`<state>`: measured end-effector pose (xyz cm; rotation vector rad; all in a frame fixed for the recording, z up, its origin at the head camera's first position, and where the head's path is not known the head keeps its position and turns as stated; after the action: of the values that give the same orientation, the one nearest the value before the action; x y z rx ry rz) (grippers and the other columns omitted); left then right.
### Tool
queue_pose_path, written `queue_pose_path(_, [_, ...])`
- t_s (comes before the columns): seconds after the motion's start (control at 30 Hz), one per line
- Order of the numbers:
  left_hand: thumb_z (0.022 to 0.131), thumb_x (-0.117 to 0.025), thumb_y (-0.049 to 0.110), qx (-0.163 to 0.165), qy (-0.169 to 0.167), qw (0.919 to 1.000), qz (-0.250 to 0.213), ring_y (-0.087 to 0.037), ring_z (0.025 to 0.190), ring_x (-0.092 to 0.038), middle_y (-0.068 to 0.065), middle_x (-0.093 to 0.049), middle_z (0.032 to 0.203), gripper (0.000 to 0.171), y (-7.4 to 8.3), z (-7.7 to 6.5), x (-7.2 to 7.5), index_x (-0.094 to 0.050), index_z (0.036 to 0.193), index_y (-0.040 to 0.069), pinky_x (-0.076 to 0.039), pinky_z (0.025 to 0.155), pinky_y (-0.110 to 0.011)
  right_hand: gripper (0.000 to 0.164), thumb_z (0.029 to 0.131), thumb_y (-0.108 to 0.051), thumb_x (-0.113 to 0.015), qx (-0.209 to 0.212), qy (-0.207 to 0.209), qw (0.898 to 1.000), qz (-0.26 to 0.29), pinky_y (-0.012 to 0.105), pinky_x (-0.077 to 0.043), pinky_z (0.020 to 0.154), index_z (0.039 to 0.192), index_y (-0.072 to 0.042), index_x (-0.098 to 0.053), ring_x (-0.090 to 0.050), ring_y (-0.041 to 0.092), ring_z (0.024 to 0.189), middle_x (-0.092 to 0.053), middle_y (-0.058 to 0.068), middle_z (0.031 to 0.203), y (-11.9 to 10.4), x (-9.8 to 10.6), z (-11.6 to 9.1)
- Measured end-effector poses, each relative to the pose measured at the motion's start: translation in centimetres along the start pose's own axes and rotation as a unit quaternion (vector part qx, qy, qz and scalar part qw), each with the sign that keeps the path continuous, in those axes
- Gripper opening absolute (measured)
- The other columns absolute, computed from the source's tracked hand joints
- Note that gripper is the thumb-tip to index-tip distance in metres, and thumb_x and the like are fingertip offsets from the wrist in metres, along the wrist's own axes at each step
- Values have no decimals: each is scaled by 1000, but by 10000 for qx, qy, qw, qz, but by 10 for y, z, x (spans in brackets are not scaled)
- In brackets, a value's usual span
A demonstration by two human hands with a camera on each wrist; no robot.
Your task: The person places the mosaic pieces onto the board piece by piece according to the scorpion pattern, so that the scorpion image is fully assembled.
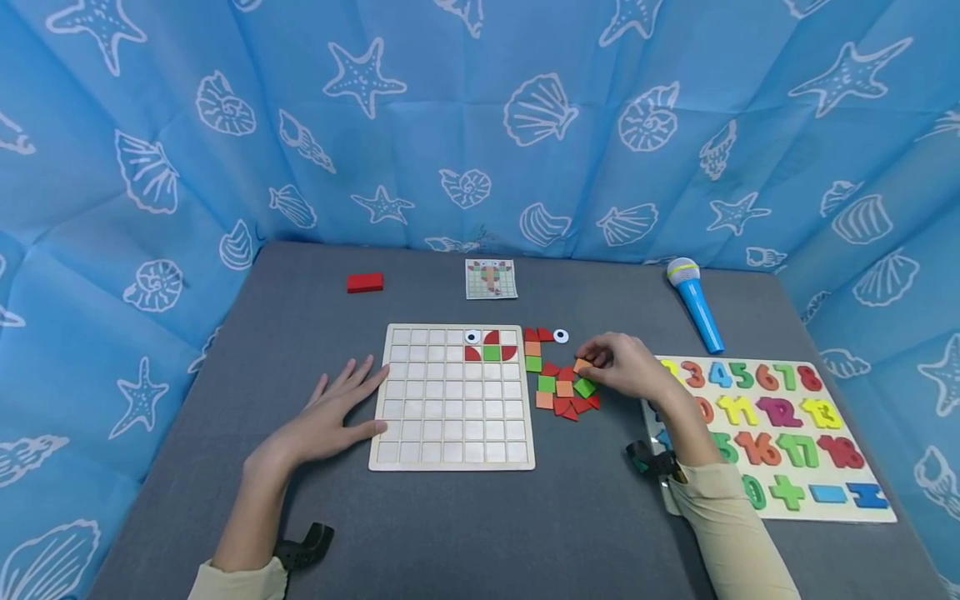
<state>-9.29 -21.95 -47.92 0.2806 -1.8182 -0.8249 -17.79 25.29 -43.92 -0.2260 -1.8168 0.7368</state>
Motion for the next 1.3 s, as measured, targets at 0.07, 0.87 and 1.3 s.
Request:
queue_pose_path(0.07, [100,-69,60,-87,48,9999,-39,-50,170,-6,-20,-19,182,89,-1,-1,0,-27,174,33,3,129,-80,20,99,-13,-78,-19,-64,10000,18,26,-53,77,116,-3,-77,-63,19,89,-74,12,104,0,0,1])
queue_pose_path(0.87, [101,-70,59,5,57,10000,-9,-52,170,-6,-19,-19,183,87,-2,1,0,-29,173,33,3,128,-81,29,99,2,-75,659,536,9844,1538,38,-67,92,127,1,-76,-80,38,111,-76,24,128,-50,-17,15])
queue_pose_path(1.3, [101,-70,59,206,-92,9997,113,-46,172,-2,-14,-15,184,89,-6,5,-3,-26,174,34,5,131,-77,25,96,-5,-80,942,239,9848,1438,32,-65,83,121,0,-79,-78,20,92,-82,15,105,-102,-54,47])
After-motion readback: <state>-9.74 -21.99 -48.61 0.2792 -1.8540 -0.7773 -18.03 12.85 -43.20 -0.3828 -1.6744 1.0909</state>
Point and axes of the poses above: each hand's wrist, its own z-axis towards the middle knuckle, its own x-axis out of the back of the hand, y = z × x, the point moved 2 cm from there along z, towards the middle knuckle
